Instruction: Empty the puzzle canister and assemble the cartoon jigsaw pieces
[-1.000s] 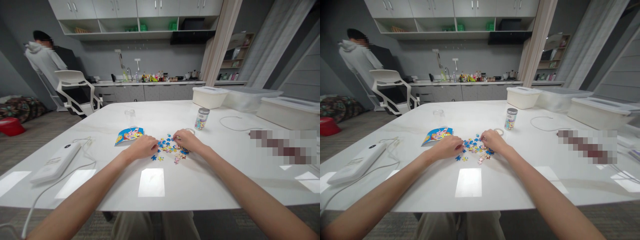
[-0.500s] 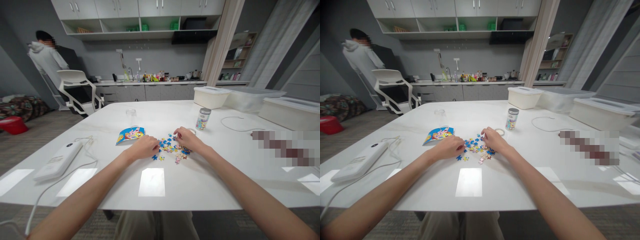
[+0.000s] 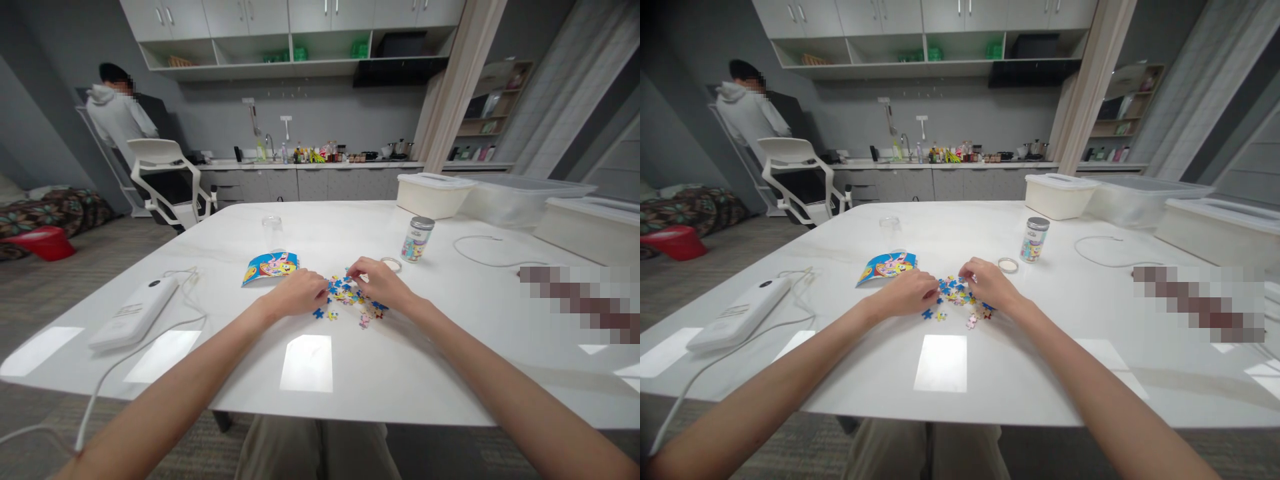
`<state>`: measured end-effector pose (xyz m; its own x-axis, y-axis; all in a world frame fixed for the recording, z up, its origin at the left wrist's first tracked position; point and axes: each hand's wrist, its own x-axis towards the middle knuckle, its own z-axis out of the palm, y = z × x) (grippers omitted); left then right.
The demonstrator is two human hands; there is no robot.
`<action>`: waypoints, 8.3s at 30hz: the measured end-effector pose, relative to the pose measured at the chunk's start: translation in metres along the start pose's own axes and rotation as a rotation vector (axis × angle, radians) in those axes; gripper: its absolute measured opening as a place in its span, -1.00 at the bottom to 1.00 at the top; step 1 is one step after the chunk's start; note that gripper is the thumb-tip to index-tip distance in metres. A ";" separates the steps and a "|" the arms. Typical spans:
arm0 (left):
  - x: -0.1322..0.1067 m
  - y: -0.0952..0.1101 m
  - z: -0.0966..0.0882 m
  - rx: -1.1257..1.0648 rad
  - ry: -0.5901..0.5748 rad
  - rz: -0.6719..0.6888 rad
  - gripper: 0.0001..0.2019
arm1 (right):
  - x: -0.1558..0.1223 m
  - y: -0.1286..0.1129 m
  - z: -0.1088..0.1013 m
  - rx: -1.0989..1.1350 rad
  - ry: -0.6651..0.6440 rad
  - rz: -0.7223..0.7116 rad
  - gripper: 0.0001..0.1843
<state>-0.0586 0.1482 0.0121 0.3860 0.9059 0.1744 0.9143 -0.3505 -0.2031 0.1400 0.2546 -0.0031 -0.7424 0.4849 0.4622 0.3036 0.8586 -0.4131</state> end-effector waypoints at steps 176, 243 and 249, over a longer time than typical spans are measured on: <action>-0.005 -0.003 -0.004 -0.150 -0.044 0.330 -0.81 | 0.002 0.016 -0.007 -0.298 -0.096 0.120 -0.75; -0.007 -0.002 -0.002 -0.218 -0.113 0.195 -0.88 | 0.002 0.007 -0.013 -0.119 -0.065 0.139 -0.70; -0.006 0.004 -0.003 -0.113 -0.009 0.346 -0.77 | -0.004 0.033 -0.025 -0.500 -0.077 0.390 -0.67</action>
<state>-0.0567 0.1407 0.0132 0.6740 0.7311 0.1056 0.7380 -0.6600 -0.1405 0.1680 0.2852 0.0004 -0.5564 0.7798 0.2868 0.7881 0.6047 -0.1149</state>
